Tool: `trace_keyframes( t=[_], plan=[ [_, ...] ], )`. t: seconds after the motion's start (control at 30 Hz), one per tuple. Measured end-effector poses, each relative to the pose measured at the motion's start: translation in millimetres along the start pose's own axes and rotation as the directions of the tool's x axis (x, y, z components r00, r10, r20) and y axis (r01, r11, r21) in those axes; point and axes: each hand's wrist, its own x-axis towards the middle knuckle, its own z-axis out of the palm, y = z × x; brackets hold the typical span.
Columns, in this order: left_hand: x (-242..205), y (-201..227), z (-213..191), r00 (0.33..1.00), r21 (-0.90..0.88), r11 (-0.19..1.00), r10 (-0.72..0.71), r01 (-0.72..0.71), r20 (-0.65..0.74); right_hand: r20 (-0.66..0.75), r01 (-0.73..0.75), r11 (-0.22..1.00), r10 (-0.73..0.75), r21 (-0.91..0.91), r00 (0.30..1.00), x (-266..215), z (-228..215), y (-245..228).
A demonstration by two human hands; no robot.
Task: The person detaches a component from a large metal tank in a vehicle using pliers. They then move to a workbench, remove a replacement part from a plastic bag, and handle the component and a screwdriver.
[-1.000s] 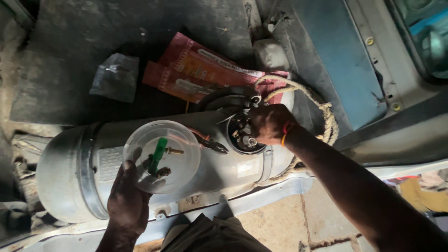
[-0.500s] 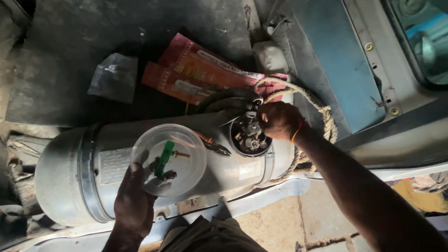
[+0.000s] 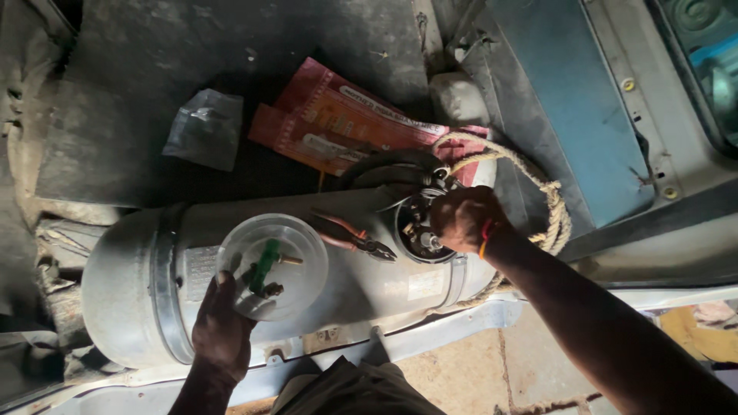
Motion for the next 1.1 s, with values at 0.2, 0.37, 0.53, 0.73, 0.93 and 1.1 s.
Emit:
trace_keyframes(
  t=[0.2, 0.37, 0.53, 0.73, 0.93, 1.1],
  plan=[
    [-5, -9, -13, 0.764, 0.770, 0.278, 0.521, -0.574, 0.381, 0.010, 0.017, 0.999, -0.017, -0.030, 1.000, 3, 13, -3],
    [5, -7, -11, 0.997, -0.067, 0.997, 0.046, -0.042, 0.069, -0.066, -0.233, 0.922, 0.265, 0.310, 0.962, 5, 13, -1],
    [-3, -1, -7, 0.781, 0.654, 0.445, 0.475, -0.611, 0.407, 0.024, -0.120, 0.991, 0.122, -0.054, 0.992, 3, 18, 2],
    [-4, 8, 3, 0.994, 0.053, 0.998, 0.021, -0.026, 0.106, 0.014, -0.372, 0.782, 0.422, 0.499, 0.906, 16, 1, -30],
    [3, -1, 9, 0.934, 0.242, 0.964, 0.014, -0.107, 0.357, 0.534, -0.507, -0.170, 0.249, 0.845, 0.808, 31, -41, -120],
    [32, -1, 9, 0.931, 0.417, 0.865, 0.135, -0.278, 0.339, 0.277, -0.252, -0.114, 0.396, 0.961, 0.875, 51, -42, -134]
  ],
)
